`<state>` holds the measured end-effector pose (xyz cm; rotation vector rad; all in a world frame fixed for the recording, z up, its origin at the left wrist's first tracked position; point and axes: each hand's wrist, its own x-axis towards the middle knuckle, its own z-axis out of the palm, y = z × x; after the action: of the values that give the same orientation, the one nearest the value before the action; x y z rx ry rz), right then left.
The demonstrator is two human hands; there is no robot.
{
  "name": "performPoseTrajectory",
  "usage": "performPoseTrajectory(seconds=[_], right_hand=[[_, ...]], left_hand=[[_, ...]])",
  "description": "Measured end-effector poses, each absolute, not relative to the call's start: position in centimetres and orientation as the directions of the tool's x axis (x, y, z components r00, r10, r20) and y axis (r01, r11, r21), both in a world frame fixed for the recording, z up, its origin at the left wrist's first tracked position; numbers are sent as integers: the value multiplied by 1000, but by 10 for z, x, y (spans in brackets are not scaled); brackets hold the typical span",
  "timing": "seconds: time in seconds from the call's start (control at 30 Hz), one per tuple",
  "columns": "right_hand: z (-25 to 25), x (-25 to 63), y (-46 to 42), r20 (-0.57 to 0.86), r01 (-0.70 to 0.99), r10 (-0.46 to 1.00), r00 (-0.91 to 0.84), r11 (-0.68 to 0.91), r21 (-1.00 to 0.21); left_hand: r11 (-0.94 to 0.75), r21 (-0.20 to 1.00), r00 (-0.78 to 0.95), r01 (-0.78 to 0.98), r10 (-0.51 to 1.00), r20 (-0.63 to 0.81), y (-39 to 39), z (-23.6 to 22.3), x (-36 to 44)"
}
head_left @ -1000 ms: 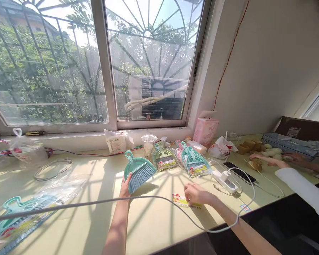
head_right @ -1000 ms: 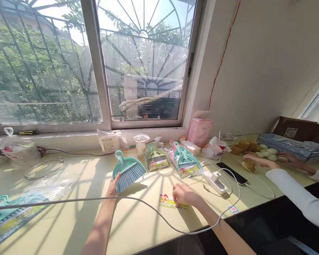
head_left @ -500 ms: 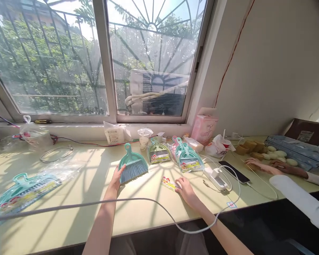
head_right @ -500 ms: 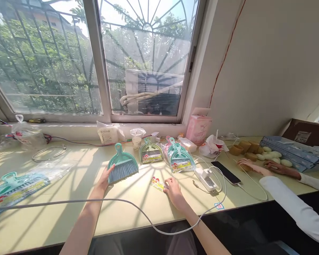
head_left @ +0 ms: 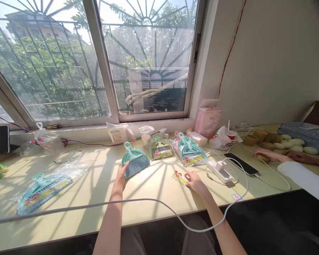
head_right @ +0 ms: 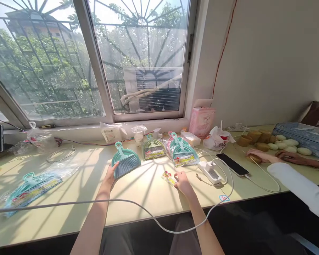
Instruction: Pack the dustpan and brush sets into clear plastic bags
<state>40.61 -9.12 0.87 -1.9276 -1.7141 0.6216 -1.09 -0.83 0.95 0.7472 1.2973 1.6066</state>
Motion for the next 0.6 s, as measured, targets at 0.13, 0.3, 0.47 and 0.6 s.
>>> performPoseTrajectory(seconds=[0.13, 0.3, 0.47, 0.6], right_hand=[[19, 419, -86, -78, 793, 988, 135, -155, -590], [23, 422, -87, -70, 787, 989, 128, -145, -600], [25, 428, -91, -83, 686, 994, 70, -108, -720], [37, 405, -73, 37, 365, 974, -225, 119, -923]], left_hand=[[3, 953, -395, -303, 910, -128, -3, 8, -11], [-32, 946, -361, -323, 928, -92, 5, -4, -13], [-11, 950, -390, -313, 913, -118, 11, -11, -13], [-37, 950, -344, -309, 936, -76, 7, -9, -11]])
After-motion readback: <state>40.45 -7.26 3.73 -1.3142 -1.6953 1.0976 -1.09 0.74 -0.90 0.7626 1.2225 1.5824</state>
